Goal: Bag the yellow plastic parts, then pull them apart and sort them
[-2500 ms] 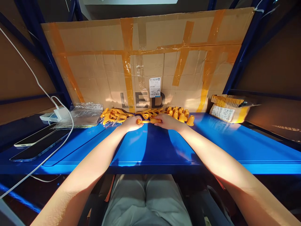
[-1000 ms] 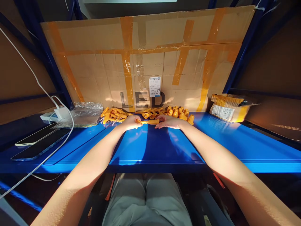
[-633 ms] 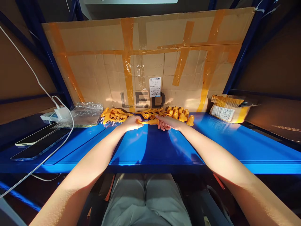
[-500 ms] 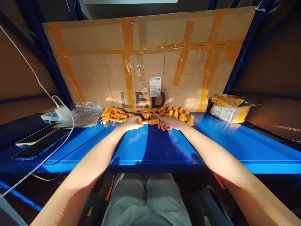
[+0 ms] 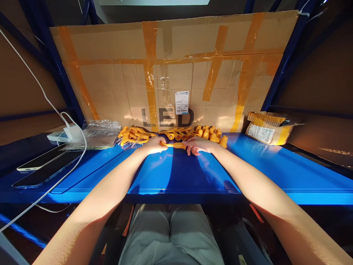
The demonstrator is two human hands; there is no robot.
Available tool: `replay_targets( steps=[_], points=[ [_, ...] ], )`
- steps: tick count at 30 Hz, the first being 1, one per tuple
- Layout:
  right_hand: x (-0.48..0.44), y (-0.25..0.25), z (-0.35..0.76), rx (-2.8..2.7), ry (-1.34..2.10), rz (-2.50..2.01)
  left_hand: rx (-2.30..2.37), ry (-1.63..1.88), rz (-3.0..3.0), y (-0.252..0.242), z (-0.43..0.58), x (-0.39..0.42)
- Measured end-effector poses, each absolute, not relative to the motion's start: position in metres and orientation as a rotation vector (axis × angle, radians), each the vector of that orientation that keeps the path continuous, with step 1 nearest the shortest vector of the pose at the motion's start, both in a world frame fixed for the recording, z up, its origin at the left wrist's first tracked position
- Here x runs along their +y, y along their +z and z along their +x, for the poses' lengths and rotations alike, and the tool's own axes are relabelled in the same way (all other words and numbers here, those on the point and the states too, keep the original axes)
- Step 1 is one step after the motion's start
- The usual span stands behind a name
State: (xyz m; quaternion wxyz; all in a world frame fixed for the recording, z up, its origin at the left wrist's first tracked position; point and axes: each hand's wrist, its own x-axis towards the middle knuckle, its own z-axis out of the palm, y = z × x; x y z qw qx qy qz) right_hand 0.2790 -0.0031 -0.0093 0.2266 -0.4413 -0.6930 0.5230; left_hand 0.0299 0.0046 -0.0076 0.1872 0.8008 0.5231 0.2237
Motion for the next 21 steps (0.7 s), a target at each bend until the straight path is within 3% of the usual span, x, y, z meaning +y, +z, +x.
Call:
replay_targets(
  steps=[13, 16, 21],
  points=[
    [0.0005, -0.0078, 0.2742, -1.88, 1.474, -1.326, 1.474, 0.717, 2.231, -0.0137, 0.0317, 0.0102],
    [-0.0032, -0.006, 0.2754, -1.956, 1.254, -1.286, 1.454, 0.719, 2.207, -0.0125, 0.0319, 0.0097],
    [-0.004, -0.0087, 0.2696, -2.198, 0.52, -1.149, 1.46, 0.695, 2.197, -0.0099, 0.0331, 0.0065]
  ],
)
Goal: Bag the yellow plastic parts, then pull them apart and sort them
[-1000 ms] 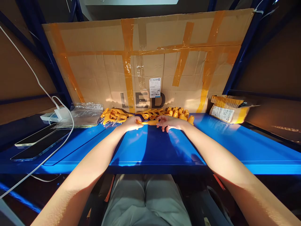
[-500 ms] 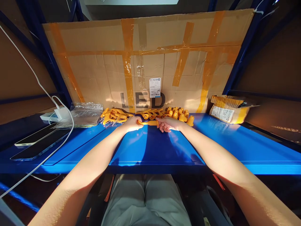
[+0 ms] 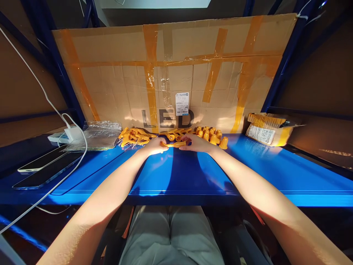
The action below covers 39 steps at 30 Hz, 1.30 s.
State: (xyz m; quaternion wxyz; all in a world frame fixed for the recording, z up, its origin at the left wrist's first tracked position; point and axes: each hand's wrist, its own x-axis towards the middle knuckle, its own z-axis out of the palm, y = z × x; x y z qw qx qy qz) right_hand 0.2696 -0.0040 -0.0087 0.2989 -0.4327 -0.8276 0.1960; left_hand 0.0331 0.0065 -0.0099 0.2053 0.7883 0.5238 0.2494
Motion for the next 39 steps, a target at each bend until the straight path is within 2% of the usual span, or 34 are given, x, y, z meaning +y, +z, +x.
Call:
replay_targets(
  steps=[4, 8, 16, 26, 39],
  points=[
    [-0.008, -0.008, 0.26, -2.398, 0.125, -1.13, 1.448, 0.717, 2.157, -0.01, 0.034, 0.004],
    [-0.015, -0.005, 0.255, -2.455, -0.021, -1.179, 1.432, 0.733, 2.155, -0.01, 0.036, 0.003],
    [-0.014, -0.005, 0.258, -2.438, -0.036, -1.228, 1.39, 0.694, 2.242, -0.008, 0.034, 0.001],
    [-0.009, -0.006, 0.267, -2.412, 0.151, -1.216, 1.406, 0.672, 2.396, -0.002, 0.038, -0.003],
    [-0.007, -0.007, 0.27, -2.427, 0.142, -1.232, 1.328, 0.607, 2.353, -0.006, 0.036, 0.001]
  ],
)
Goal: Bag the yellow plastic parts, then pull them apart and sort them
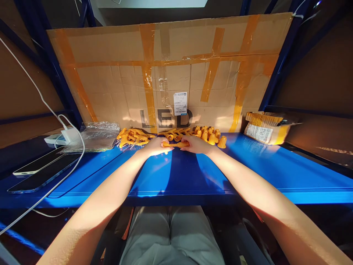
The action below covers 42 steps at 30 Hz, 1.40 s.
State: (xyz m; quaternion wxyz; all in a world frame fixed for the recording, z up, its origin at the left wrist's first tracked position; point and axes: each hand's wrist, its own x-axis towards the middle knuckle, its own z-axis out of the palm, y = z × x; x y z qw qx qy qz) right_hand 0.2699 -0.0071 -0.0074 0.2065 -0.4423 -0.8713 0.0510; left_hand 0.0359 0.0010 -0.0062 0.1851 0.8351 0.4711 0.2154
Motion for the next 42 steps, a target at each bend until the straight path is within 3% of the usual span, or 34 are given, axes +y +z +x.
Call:
replay_targets(
  steps=[24, 37, 42],
  points=[
    [-0.005, -0.008, 0.271, -2.382, 0.257, -1.145, 1.267, 0.677, 2.406, -0.005, 0.035, 0.0],
    [-0.005, -0.006, 0.272, -2.322, 0.483, -1.144, 1.38, 0.654, 2.477, 0.002, 0.039, -0.007],
    [-0.001, -0.011, 0.272, -2.23, 0.728, -1.102, 1.461, 0.637, 2.538, 0.005, 0.04, -0.008]
  ],
)
